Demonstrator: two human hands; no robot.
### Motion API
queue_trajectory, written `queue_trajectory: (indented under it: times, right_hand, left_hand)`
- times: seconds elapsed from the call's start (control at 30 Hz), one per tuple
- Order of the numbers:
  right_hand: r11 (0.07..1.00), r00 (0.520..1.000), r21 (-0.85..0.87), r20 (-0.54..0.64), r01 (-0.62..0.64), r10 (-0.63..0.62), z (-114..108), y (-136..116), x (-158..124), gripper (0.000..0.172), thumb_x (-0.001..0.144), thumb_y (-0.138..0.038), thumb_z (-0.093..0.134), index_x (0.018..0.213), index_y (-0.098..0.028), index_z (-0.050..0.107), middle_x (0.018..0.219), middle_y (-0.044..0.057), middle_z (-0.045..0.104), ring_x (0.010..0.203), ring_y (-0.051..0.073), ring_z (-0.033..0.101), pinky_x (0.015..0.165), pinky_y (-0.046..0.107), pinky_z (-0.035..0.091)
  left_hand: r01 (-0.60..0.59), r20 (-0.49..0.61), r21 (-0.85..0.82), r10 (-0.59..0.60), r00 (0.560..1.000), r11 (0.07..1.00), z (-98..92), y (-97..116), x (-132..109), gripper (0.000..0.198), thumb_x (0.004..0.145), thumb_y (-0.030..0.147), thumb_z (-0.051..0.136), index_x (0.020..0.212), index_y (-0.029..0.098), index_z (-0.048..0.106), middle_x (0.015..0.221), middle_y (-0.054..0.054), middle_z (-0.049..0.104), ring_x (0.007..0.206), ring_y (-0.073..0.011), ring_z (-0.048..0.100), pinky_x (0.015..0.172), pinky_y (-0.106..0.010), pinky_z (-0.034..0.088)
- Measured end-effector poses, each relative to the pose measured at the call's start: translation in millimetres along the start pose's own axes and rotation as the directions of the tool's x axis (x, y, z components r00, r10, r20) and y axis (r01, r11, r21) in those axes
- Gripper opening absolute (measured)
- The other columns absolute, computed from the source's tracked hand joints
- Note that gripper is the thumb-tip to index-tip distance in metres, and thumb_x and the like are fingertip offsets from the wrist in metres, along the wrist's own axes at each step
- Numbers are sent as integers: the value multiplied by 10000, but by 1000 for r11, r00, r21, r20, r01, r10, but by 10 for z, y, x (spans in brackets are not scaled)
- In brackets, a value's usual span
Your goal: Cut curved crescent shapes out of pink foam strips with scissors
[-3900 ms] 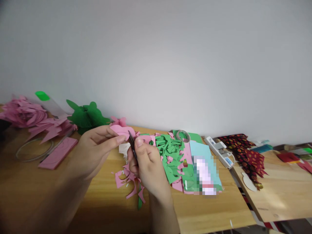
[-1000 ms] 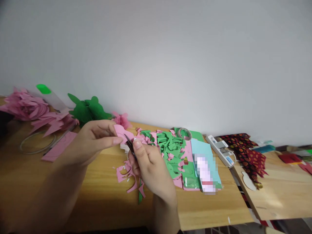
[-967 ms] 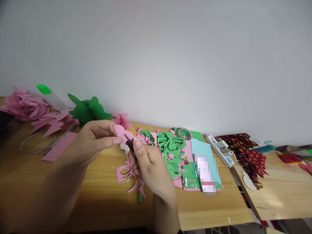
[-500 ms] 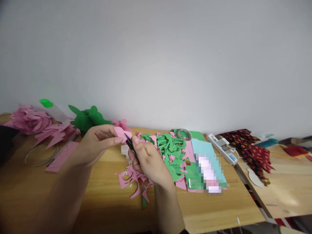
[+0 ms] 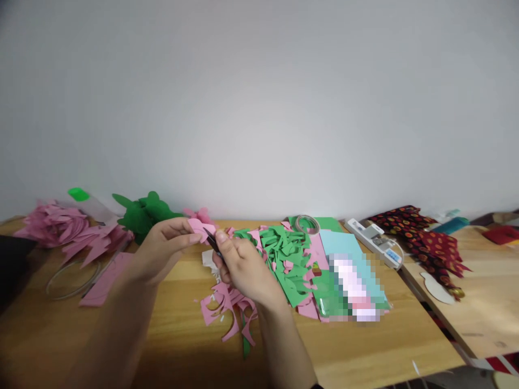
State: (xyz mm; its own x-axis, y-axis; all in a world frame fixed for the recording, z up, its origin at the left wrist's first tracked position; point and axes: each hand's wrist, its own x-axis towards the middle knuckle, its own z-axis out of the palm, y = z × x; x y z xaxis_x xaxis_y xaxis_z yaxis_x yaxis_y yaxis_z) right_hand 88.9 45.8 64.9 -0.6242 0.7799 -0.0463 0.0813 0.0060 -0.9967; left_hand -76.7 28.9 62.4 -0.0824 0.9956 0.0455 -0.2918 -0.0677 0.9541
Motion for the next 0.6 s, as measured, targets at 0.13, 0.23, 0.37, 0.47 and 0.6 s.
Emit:
queue_trajectory:
  times: [0.13,0.23,0.37,0.47,0.6]
  right_hand:
    - [1000,1000,6,7,5,-5,-6,5,15,549,934,-607,322,558,-213,393,406,-86,305,353,65,216,347,230,147]
    - [1000,1000,15,5,-1,1,-4,-11,26,547,918,-622,340,553,-216,379,404,-90,298,348,60,204,344,228,135]
    - [999,999,19,-19,-29,29,11,-2,61,564,875,-673,371,551,-211,389,402,-90,292,351,57,200,344,220,126]
    - [999,996,37,-84,-19,22,49,69,132,579,863,-689,371,548,-204,400,398,-84,302,349,57,221,347,212,134]
    - [997,973,77,-232,26,-7,130,203,278,585,862,-686,373,528,-206,400,360,-77,302,326,64,250,348,211,164]
  left_hand:
    - [9,0,14,-9,1000,1000,-10,-19,15,159,598,210,784,545,148,647,582,-10,637,562,-117,565,551,-231,460]
    - [16,7,17,-16,1000,1000,-24,-28,26,152,610,215,774,557,149,648,578,-8,628,569,-121,567,556,-234,460]
    - [22,-10,-5,-22,1000,1000,-10,-35,48,138,604,201,773,563,146,653,590,-5,635,592,-115,571,592,-228,469]
    - [5,-76,-61,-10,997,998,35,-71,76,120,611,195,775,590,143,669,621,3,656,637,-106,587,655,-216,478]
    - [-64,-168,-78,50,984,995,104,-148,104,83,663,208,766,680,157,703,696,4,692,693,-105,612,709,-212,480]
